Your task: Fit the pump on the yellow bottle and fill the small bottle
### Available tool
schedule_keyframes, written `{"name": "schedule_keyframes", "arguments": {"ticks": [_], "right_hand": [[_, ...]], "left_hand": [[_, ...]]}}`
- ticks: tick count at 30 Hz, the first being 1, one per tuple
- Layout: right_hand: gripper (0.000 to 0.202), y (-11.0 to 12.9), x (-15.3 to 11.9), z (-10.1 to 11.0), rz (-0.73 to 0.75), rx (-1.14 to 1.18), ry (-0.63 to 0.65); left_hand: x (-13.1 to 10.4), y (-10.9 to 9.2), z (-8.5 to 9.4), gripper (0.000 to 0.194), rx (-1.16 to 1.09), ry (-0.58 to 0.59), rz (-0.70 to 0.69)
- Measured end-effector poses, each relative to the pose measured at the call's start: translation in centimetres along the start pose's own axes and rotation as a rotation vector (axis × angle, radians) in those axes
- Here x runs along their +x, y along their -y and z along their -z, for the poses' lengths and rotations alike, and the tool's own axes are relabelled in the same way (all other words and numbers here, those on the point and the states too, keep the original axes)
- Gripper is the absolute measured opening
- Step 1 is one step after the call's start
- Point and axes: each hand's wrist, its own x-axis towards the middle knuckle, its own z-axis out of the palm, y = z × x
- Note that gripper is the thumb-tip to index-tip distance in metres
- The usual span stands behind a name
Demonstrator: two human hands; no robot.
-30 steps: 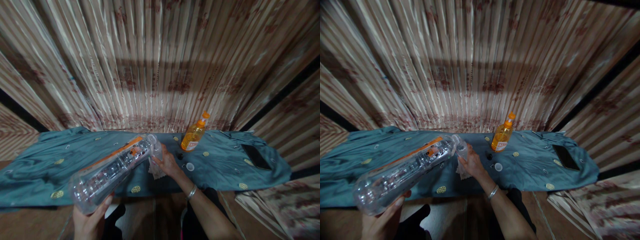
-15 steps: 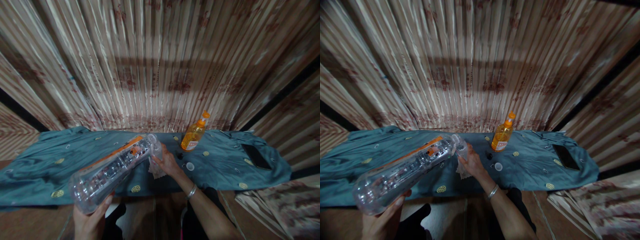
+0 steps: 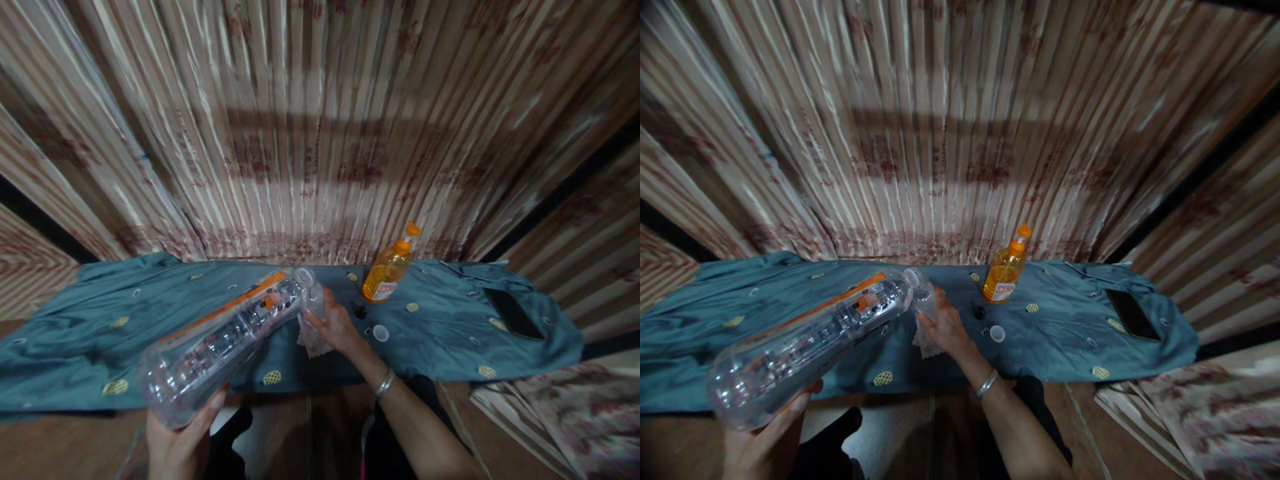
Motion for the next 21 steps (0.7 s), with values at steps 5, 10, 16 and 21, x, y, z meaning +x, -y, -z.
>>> {"name": "schedule_keyframes", "arguments": {"ticks": [5, 10, 16, 21], "right_hand": [[0.061, 0.2, 0.0, 0.1, -0.008, 0.009, 0.002], [0.062, 0.3, 0.0, 0.1, -0.023, 0.003, 0.002], [0.062, -0.1, 0.0, 0.0, 0.005, -0.003, 0.000], [0.062, -0.5, -0.1, -0.3, 0.042, -0.005, -0.022]], "left_hand": [[0.3, 0.2, 0.2, 0.084, -0.014, 0.007, -0.007], [0.9, 1.0, 0.9, 0.090, -0.003, 0.014, -0.044], [0.2, 0.6, 0.8, 0.075, 0.022, 0.021, 0.002], [0.1, 0.5, 0.8, 0.070, 0.030, 0.024, 0.004]]}}
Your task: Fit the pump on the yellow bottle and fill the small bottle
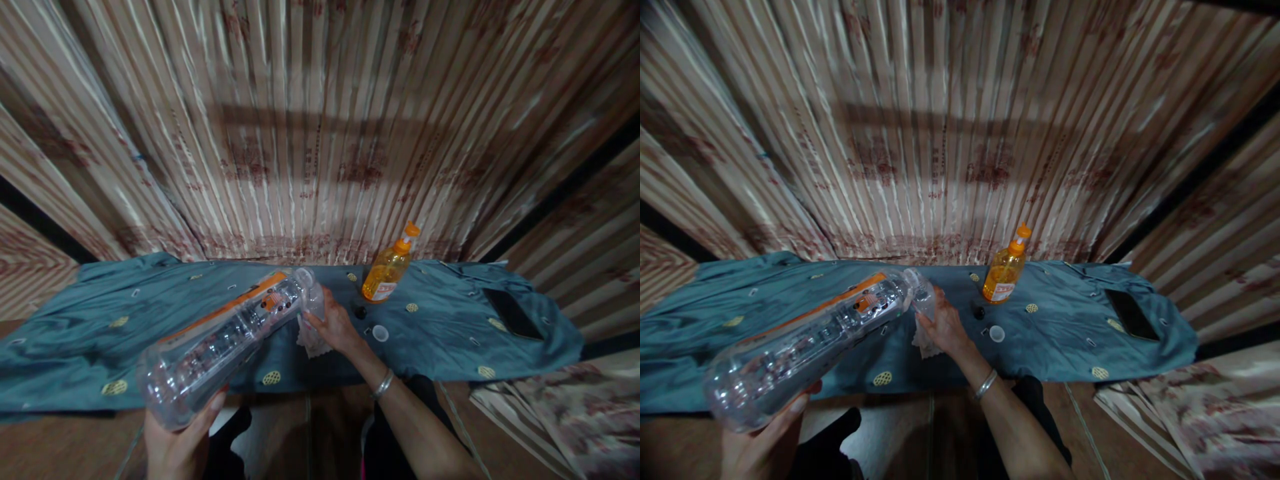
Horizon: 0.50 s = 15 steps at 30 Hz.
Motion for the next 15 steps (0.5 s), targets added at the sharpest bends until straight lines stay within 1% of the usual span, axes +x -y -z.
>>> {"name": "schedule_keyframes", "arguments": {"ticks": [3, 6, 8, 12, 15], "right_hand": [[0.062, -0.2, 0.0, -0.2, -0.005, -0.002, 0.001], [0.062, -0.3, 0.0, -0.3, -0.007, 0.005, 0.003], [0.063, -0.4, 0.1, -0.4, -0.004, 0.007, -0.003], [0.064, -0.5, 0.0, -0.3, 0.008, 0.013, -0.012], [0.064, -0.5, 0.0, -0.2, 0.009, 0.026, 0.005]], "left_hand": [[0.5, 0.6, 0.5, 0.075, 0.005, 0.002, -0.015], [1.0, 1.2, 0.9, 0.089, 0.024, -0.015, -0.046], [1.2, 1.5, 1.1, 0.095, 0.019, -0.015, -0.049], [1.0, 1.2, 0.9, 0.100, 0.000, 0.000, -0.040], [0.6, 0.6, 0.4, 0.096, 0.013, -0.005, -0.039]]}}
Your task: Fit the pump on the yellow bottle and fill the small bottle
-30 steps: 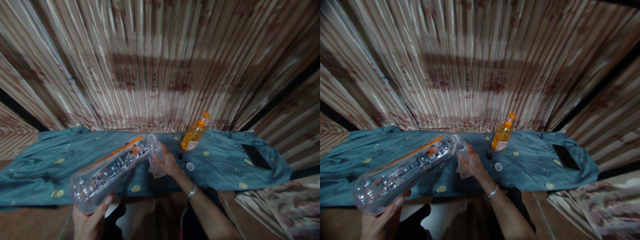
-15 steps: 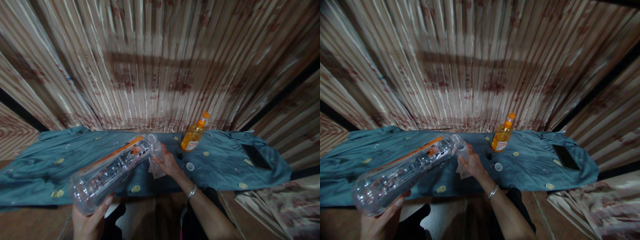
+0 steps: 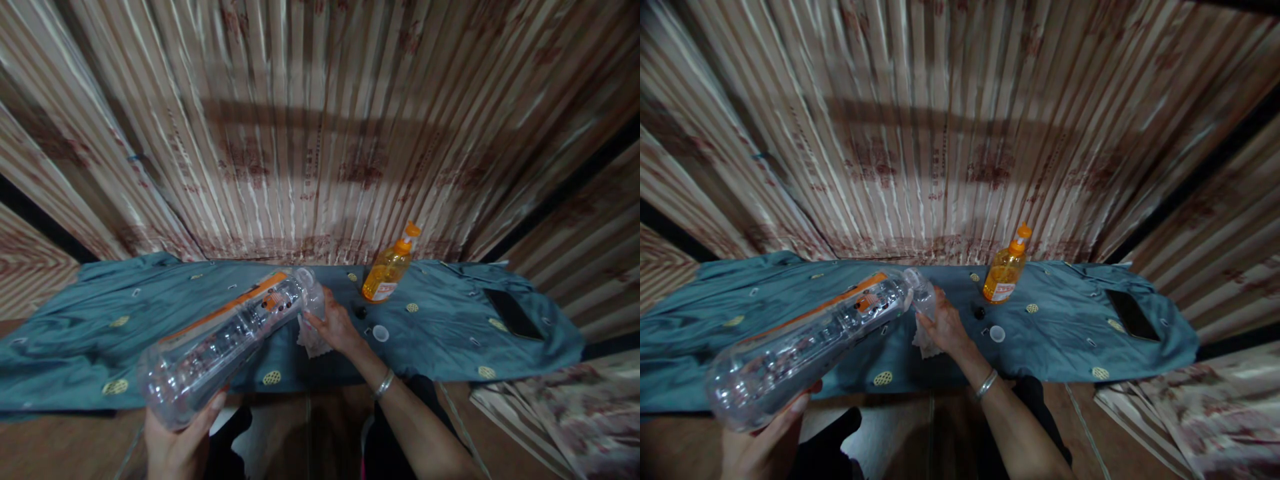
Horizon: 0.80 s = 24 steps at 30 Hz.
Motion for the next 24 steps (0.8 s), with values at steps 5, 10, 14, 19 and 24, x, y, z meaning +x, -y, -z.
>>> {"name": "schedule_keyframes", "arguments": {"ticks": [5, 10, 14, 19, 24], "right_hand": [[0.062, 0.4, 0.0, 0.3, -0.007, 0.006, 0.023], [0.061, 0.8, 0.0, 0.4, -0.043, -0.016, 0.015], [0.061, 0.9, 0.0, 0.4, -0.034, -0.025, 0.015], [0.060, 0.9, 0.0, 0.5, -0.030, -0.024, 0.012], [0.061, 1.1, 0.1, 0.6, -0.051, -0.011, 0.037]], "left_hand": [[-0.6, -0.9, -0.6, 0.088, -0.005, -0.002, 0.047], [-0.4, -0.5, -0.2, 0.082, 0.009, -0.011, 0.051], [0.5, 0.1, 0.6, 0.078, 0.013, -0.005, 0.023], [0.9, 0.3, 0.8, 0.082, 0.017, 0.016, 0.030], [-0.3, -0.4, -0.1, 0.075, 0.020, 0.020, 0.031]]}}
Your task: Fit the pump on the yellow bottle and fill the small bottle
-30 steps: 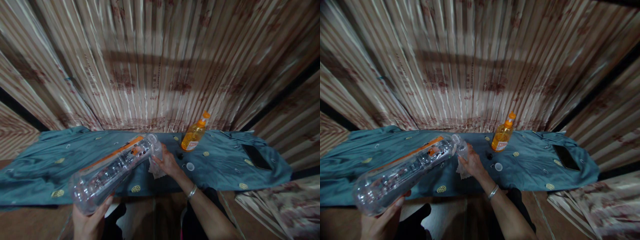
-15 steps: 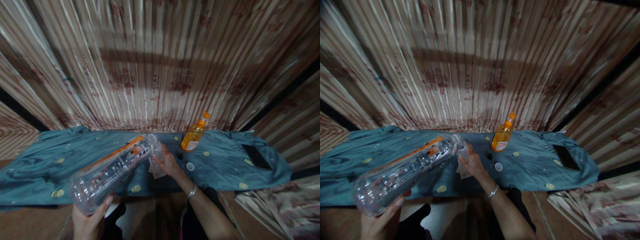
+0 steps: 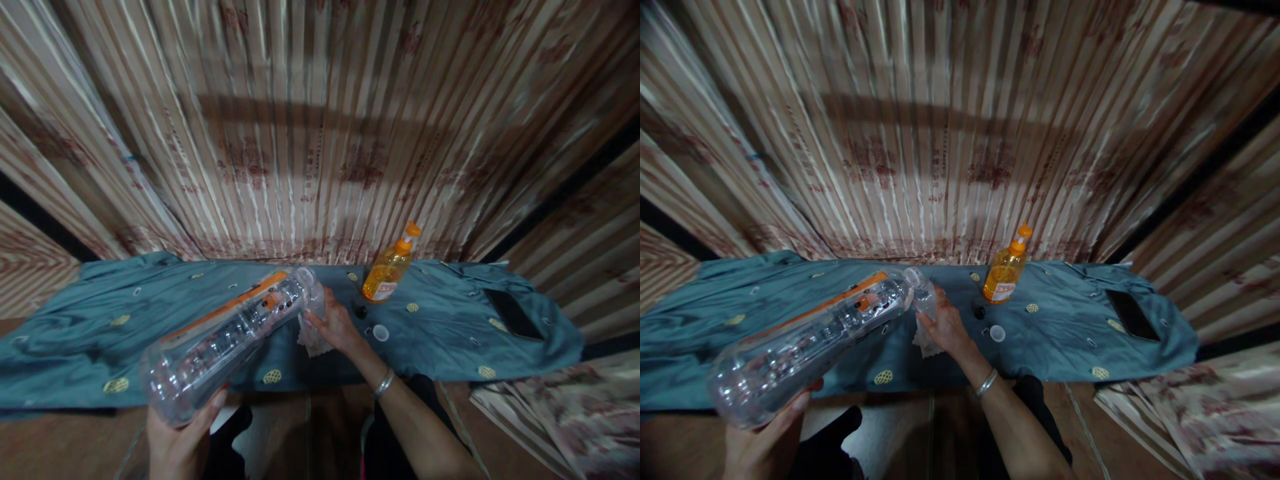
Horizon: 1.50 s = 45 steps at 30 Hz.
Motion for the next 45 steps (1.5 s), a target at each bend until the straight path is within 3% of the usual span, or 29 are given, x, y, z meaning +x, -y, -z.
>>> {"name": "schedule_keyframes", "arguments": {"ticks": [8, 20, 25, 30, 39, 45], "right_hand": [[0.065, -0.7, 0.2, -0.4, -0.005, 0.006, -0.021], [0.065, -0.4, 0.2, -0.1, 0.024, -0.020, -0.036], [0.061, -0.6, 0.5, -0.4, 0.016, -0.023, -0.028], [0.058, -1.0, 0.8, -0.6, 0.019, -0.022, -0.053], [0.062, -1.7, 1.2, -0.7, 0.025, 0.018, -0.060], [0.068, -1.4, 1.2, -0.6, 0.004, 0.018, -0.025]], "left_hand": [[-0.1, -0.2, -0.6, 0.091, -0.043, -0.019, -0.005], [0.0, 0.1, -1.0, 0.093, -0.123, 0.020, -0.018], [0.7, 0.4, -0.9, 0.084, -0.105, 0.043, -0.058], [1.9, 1.3, -0.4, 0.089, -0.099, 0.066, -0.069], [0.7, 0.8, -1.3, 0.079, -0.108, 0.067, -0.091], [1.5, 1.0, -0.8, 0.079, -0.128, 0.075, -0.084]]}}
